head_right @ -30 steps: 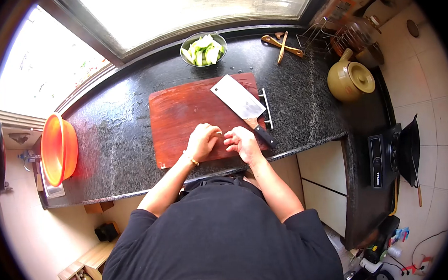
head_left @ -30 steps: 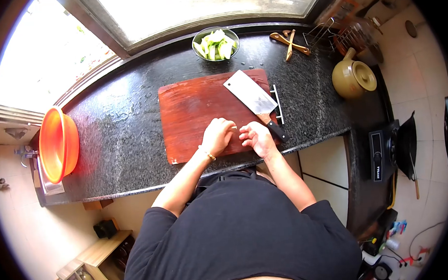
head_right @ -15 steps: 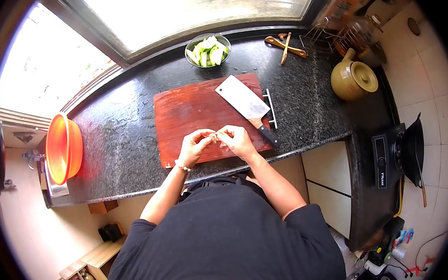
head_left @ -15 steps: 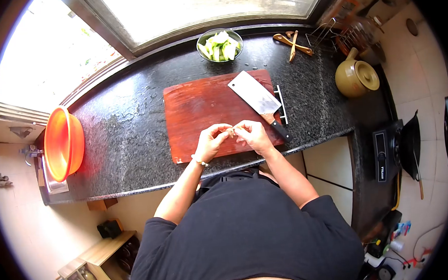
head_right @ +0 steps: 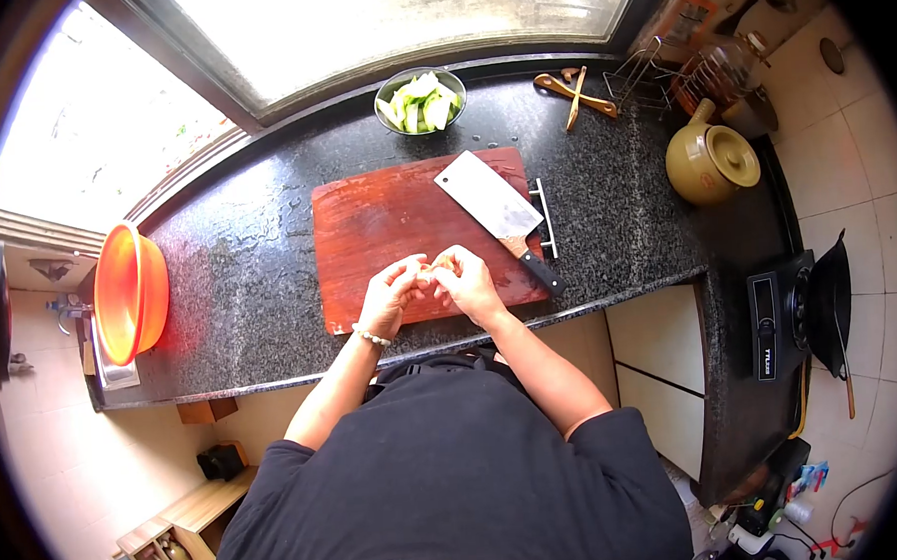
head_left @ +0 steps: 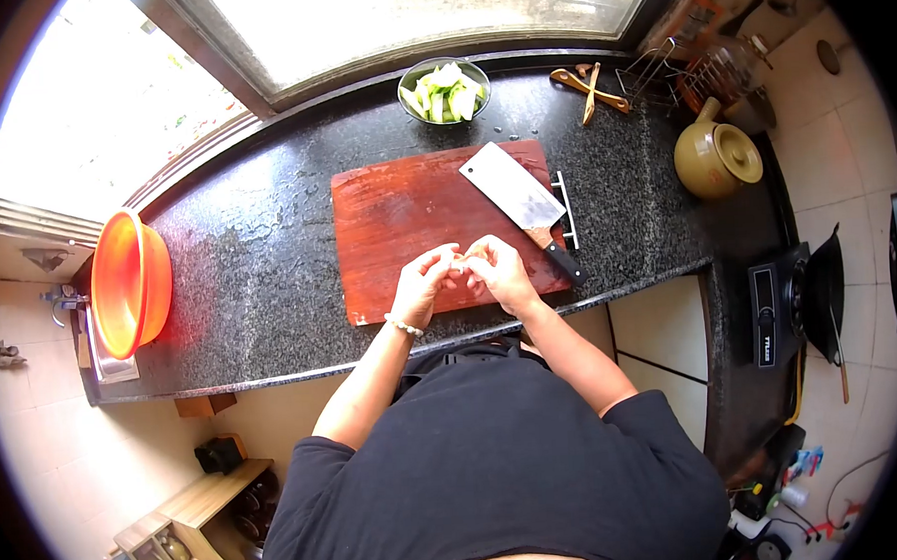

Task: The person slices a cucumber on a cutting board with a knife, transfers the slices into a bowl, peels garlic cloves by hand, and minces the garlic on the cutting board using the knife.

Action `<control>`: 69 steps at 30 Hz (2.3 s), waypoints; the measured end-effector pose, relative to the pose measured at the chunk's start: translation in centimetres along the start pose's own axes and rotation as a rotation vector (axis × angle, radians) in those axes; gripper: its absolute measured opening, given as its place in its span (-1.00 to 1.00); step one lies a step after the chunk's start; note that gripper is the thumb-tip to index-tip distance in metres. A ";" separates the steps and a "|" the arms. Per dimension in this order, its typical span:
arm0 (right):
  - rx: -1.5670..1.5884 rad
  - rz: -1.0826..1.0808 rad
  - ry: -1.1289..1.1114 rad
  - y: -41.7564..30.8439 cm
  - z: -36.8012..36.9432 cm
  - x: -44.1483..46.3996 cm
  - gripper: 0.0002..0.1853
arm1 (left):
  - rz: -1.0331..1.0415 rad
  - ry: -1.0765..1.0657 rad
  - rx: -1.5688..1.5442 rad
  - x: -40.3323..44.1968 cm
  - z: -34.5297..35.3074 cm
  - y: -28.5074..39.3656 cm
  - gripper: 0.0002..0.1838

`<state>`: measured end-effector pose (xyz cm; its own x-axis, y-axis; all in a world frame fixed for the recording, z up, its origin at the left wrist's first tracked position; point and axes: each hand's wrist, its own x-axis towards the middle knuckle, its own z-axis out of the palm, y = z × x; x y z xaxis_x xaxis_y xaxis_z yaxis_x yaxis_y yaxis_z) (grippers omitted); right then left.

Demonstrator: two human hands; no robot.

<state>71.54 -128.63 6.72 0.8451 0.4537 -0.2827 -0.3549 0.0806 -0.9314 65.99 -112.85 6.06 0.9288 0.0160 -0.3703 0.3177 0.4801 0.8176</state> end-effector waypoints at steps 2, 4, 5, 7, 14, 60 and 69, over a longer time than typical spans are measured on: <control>0.072 -0.002 -0.007 -0.3 0.0 0.1 -0.92 | -0.067 -0.017 -0.144 -0.1 0.1 0.3 -0.60; 0.108 0.001 -0.027 -0.1 -0.1 0.2 -0.92 | -0.077 0.004 -0.189 -0.1 0.1 0.1 -0.64; 0.107 0.006 -0.043 0.2 -0.1 0.4 -0.92 | -0.081 0.015 -0.212 -0.1 0.2 0.0 -0.65; 0.079 0.019 -0.048 0.5 -0.2 0.5 -0.92 | -0.083 0.000 -0.246 0.0 0.2 0.0 -0.69; -0.262 -0.143 0.036 -0.3 0.9 0.5 -0.86 | 0.110 0.079 0.156 0.6 -0.1 -0.7 -0.75; -0.181 -0.115 0.060 0.1 1.3 0.4 -0.89 | 0.283 0.143 0.326 0.4 0.4 -0.9 -0.80; 0.101 0.030 0.120 1.3 1.3 0.8 -0.90 | 0.652 0.185 0.699 0.5 0.9 -1.3 -0.76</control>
<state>71.21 -127.00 5.63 0.8732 0.3486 -0.3406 -0.4135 0.1601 -0.8963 66.19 -114.24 5.26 0.9368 0.2608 0.2333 -0.1512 -0.2998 0.9419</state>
